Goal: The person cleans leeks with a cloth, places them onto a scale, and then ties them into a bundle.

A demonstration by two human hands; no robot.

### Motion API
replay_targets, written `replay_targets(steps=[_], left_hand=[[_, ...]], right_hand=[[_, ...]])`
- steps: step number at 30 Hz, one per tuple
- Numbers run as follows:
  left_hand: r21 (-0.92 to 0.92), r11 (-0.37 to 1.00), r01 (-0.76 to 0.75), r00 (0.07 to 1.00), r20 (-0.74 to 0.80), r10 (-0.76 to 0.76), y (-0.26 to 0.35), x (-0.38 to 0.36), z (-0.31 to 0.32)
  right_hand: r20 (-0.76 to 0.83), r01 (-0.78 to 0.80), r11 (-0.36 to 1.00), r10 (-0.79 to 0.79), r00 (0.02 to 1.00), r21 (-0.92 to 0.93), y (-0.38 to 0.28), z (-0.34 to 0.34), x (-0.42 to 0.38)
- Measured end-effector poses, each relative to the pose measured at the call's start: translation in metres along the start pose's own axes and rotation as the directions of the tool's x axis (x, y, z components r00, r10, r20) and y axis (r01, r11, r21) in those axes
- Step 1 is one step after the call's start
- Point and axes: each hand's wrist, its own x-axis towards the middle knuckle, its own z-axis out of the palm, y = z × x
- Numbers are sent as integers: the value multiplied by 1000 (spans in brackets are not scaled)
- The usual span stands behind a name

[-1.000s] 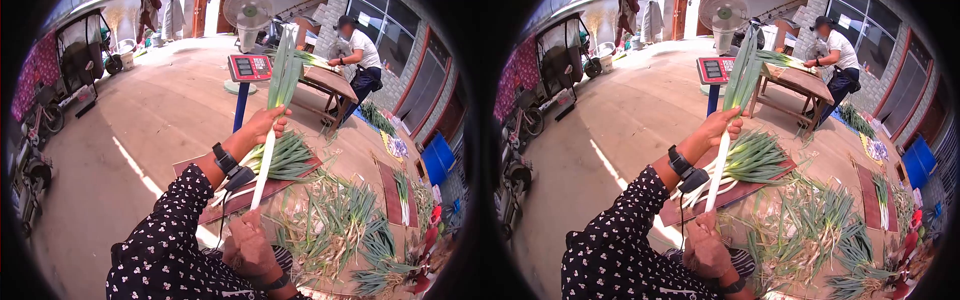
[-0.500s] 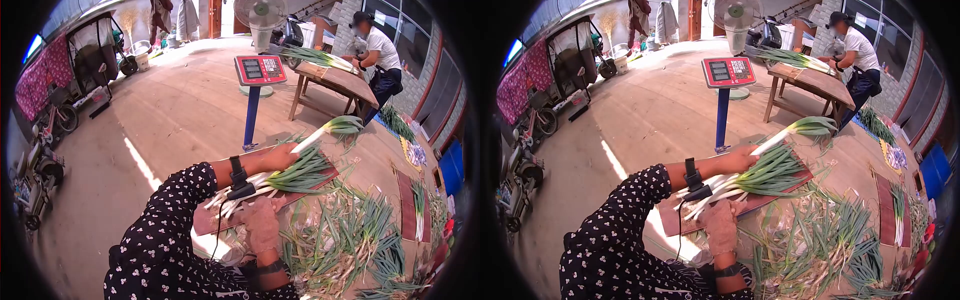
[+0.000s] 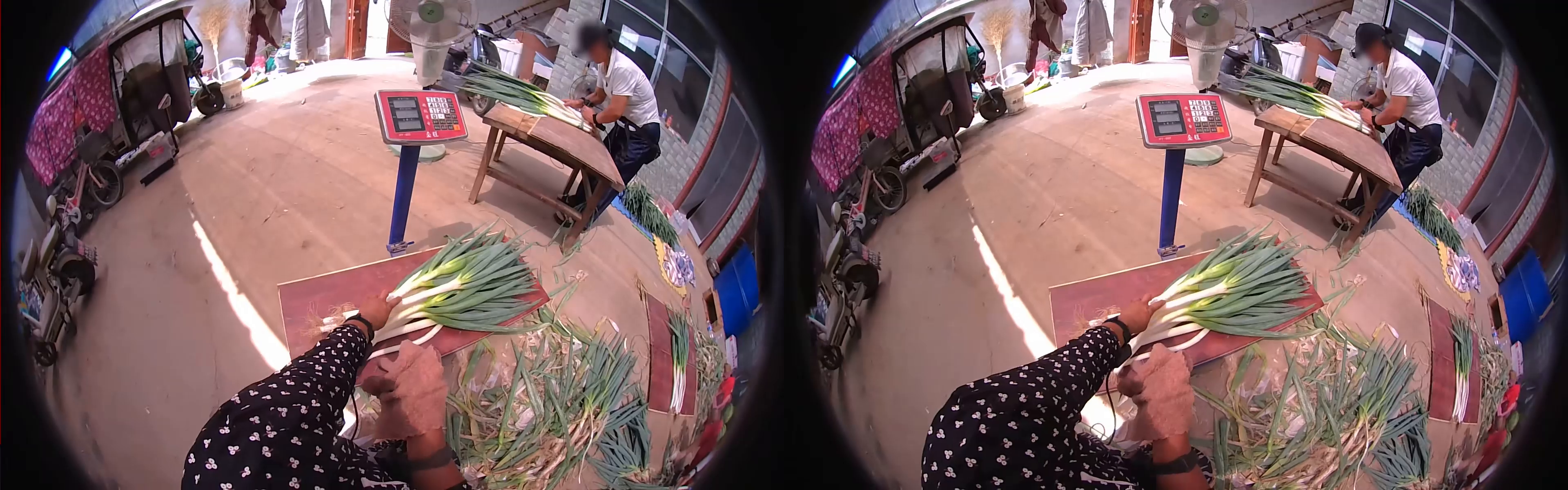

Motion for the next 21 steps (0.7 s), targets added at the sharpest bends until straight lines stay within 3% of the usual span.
replay_targets(steps=[3, 7, 11, 13, 15, 17, 19, 21], left_hand=[[13, 995, 102, 995, -5, -102, 6, -24, -28], [29, 996, 82, 997, -8, -82, -3, -35, -24], [39, 996, 76, 997, 12, -77, -1, -44, -30], [42, 995, 94, 996, -2, -94, 4, -43, -27], [43, 993, 111, 994, -28, -110, 11, -38, -23], [13, 998, 68, 997, -37, -68, 25, -34, -20], [4, 1000, 11, 999, -40, -11, 51, -37, -37], [-14, 997, -81, 995, -66, 80, 73, -40, -45]], right_hand=[[-4, -59, 996, 59, 998, 63, -16, -14, 2], [110, -101, 985, 86, 990, 142, -3, 4, 5], [40, -38, 994, 34, 999, 103, -12, -4, 2], [125, -106, 976, 82, 989, 192, -22, -19, 0], [42, -14, 959, 3, 999, 284, -19, -18, -7], [56, -77, 897, 59, 997, 436, -22, -20, -13], [197, -290, 734, 213, 957, 614, -30, -28, -18], [160, -257, 640, 207, 965, 724, -3, 9, -26]])
